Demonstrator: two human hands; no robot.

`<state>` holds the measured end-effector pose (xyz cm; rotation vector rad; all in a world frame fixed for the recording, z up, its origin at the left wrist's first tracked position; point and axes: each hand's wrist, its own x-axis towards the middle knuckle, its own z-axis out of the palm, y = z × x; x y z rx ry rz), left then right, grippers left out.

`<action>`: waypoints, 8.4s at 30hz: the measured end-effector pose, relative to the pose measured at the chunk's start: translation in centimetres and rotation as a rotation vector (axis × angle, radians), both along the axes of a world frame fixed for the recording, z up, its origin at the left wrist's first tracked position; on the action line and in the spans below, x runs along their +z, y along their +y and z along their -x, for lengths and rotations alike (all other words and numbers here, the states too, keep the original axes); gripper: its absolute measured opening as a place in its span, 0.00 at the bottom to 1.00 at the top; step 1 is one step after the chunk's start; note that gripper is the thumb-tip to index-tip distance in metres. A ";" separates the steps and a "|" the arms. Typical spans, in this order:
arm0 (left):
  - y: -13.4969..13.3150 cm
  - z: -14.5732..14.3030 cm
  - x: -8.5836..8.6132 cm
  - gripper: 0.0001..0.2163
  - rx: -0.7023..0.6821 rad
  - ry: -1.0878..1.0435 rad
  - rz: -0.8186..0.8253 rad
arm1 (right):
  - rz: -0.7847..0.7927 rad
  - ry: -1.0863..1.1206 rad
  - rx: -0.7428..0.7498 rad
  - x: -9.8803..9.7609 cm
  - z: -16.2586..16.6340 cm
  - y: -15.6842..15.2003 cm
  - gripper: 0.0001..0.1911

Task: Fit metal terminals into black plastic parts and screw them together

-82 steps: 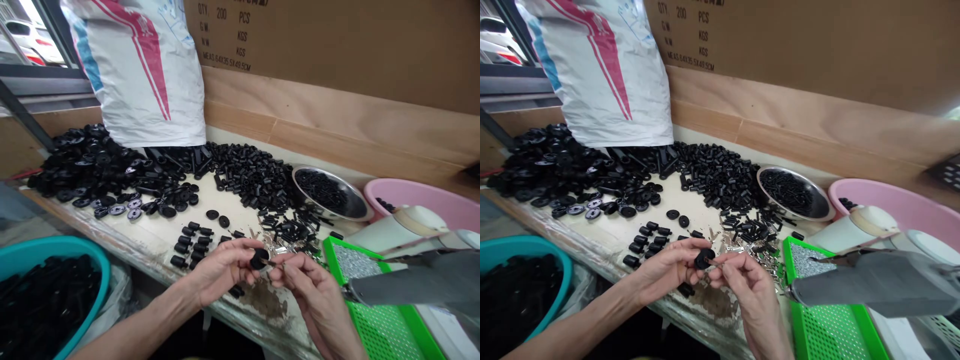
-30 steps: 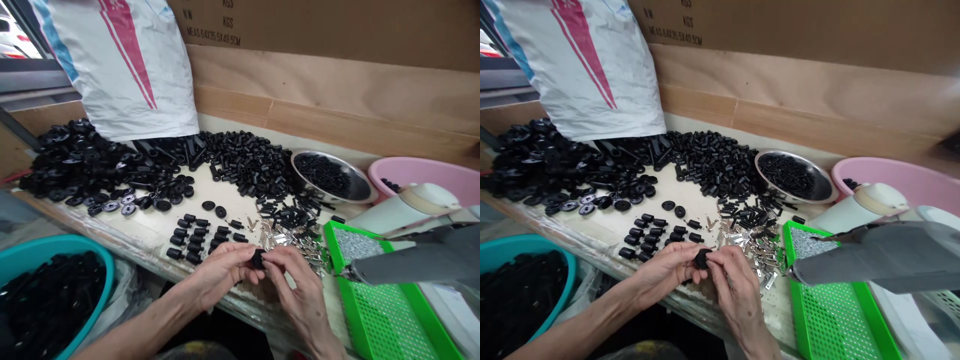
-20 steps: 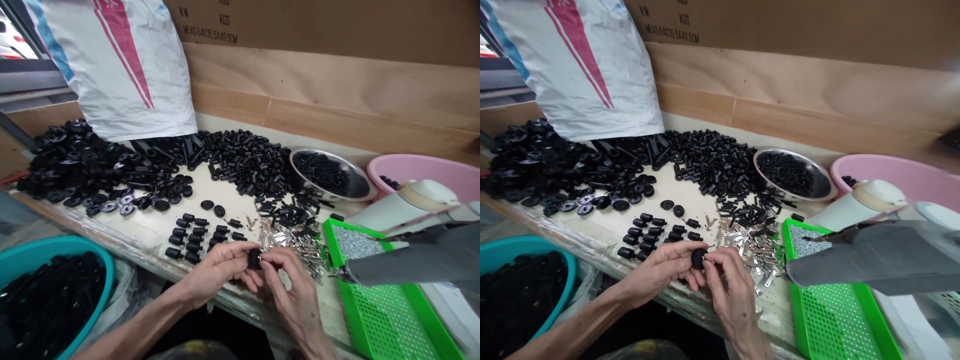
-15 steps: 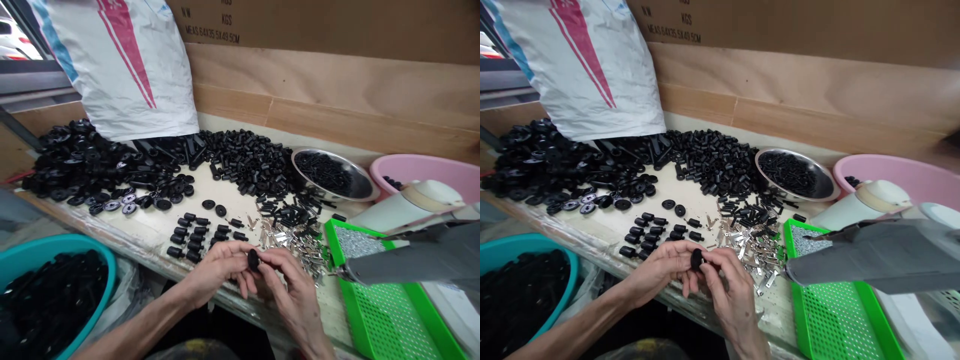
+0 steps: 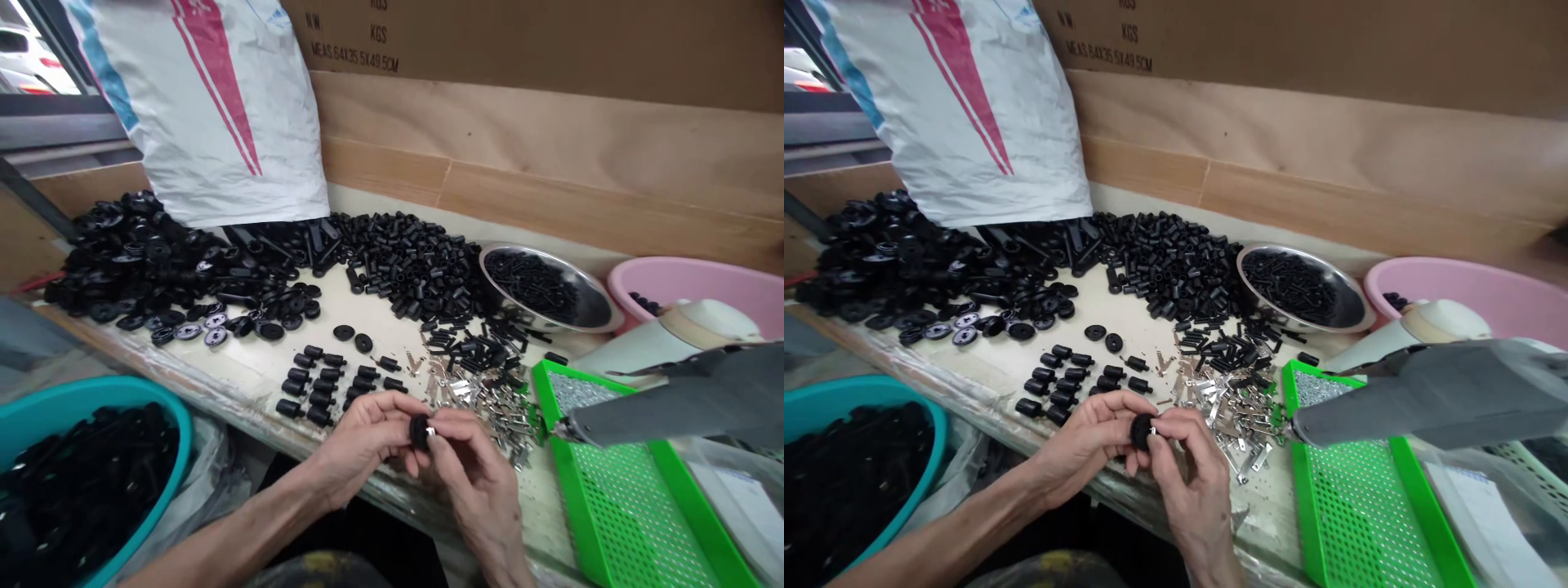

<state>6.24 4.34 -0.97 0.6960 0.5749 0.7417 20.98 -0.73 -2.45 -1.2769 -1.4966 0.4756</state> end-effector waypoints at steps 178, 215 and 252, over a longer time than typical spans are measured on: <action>1.8 1.0 2.7 0.07 -0.361 0.189 0.047 | -0.029 -0.258 0.162 4.4 -2.7 -0.5 0.19; 1.3 1.5 4.2 0.07 -0.315 0.190 -0.018 | 0.158 -0.249 0.372 6.3 -3.7 0.7 0.16; 0.4 0.6 3.4 0.09 -0.057 0.285 -0.340 | 0.273 -0.184 0.134 4.8 -3.3 0.3 0.14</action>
